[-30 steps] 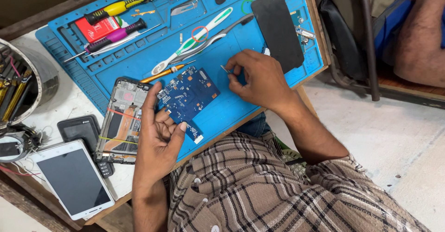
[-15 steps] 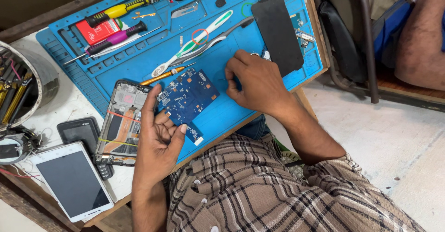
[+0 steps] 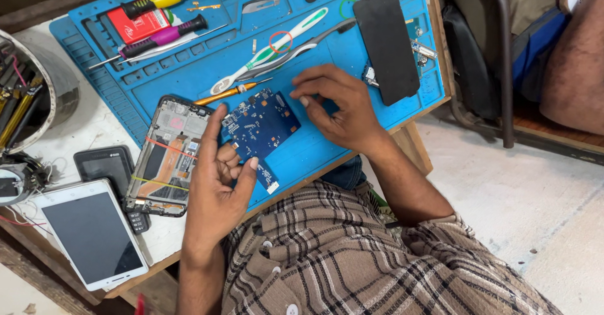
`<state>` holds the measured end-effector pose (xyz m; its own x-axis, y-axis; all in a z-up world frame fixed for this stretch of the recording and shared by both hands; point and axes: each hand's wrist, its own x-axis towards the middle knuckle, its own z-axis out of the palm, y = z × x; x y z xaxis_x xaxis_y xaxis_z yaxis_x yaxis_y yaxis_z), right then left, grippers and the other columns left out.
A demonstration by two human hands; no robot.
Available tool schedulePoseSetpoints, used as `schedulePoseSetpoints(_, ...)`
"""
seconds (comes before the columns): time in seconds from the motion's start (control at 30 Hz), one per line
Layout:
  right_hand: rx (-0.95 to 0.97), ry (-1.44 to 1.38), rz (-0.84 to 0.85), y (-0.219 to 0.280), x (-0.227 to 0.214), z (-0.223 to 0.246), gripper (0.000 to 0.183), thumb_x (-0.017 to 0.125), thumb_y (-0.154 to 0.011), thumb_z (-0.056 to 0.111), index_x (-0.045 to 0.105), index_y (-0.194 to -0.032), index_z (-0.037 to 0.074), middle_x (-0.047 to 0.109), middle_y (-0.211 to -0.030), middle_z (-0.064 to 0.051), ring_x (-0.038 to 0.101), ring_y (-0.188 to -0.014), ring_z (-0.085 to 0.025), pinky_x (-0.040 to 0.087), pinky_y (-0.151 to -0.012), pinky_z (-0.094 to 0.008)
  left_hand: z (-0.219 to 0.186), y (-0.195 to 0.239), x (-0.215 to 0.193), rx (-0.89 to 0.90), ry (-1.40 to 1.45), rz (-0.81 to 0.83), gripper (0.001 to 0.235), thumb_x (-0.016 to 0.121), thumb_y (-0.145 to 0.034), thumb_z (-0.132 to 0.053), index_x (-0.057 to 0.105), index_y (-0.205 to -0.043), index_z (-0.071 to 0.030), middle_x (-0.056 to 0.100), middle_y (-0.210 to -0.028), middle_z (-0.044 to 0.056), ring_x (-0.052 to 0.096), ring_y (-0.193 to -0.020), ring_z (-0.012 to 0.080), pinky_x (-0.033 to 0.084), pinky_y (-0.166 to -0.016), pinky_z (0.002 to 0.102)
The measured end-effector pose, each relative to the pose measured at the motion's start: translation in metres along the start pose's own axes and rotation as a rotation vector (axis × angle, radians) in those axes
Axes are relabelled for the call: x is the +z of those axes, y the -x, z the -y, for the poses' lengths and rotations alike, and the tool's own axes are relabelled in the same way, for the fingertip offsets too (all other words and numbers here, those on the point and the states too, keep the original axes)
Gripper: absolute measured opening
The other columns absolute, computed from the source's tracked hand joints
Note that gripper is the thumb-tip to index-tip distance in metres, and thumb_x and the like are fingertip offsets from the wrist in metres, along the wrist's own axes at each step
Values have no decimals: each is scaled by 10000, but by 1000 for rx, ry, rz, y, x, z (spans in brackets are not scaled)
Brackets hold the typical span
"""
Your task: The person manipulates a blue circuit board on a blue mat, using a small tool to adjust components. They then connect a power supply to a smartphone and observe the screen.
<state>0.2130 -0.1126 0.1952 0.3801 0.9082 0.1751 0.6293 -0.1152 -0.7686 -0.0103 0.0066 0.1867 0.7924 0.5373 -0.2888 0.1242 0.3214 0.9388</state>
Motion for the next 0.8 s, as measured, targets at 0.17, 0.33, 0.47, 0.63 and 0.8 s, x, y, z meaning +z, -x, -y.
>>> schedulePoseSetpoints(0.17,-6,147,30,1,9,-9,180,753,-966,-21,755,-1122,67,610,-983,-40,608,-792,-131,484,-625,-284,-1,-1,2,14,-198,-57,805,683,-939,23,277,-1631,-43,495,-704,-29,470,-642,25,446,-582,179)
schedulePoseSetpoints(0.33,-27,139,8,5,11,-13,249,743,-953,-37,746,-1178,69,572,-990,-55,591,-827,-158,486,-651,-291,-1,-3,5,-28,-85,-66,785,662,-955,31,278,-1637,-32,654,-839,16,583,-736,29,509,-647,180)
schedulePoseSetpoints(0.47,-49,189,54,3,7,-11,296,734,-907,-51,744,-1165,95,606,-1007,-48,626,-847,-166,516,-692,-296,-1,-4,5,-41,-7,-53,777,634,-959,43,252,-1633,-17,733,-935,71,662,-806,46,536,-660,183)
schedulePoseSetpoints(0.63,-87,327,67,4,-5,-6,302,768,-921,-15,749,-1209,74,679,-1038,-41,665,-880,-186,542,-723,-317,-1,-4,6,-44,-49,-56,754,635,-974,42,273,-1632,-28,738,-931,70,661,-802,41,528,-649,181)
schedulePoseSetpoints(0.8,-56,278,34,9,-10,-5,218,755,-943,-44,738,-1107,98,670,-1101,-55,692,-956,-173,586,-757,-293,-4,-2,11,-57,-272,-104,638,686,-965,22,501,-1567,-82,654,-811,106,596,-697,65,497,-552,201)
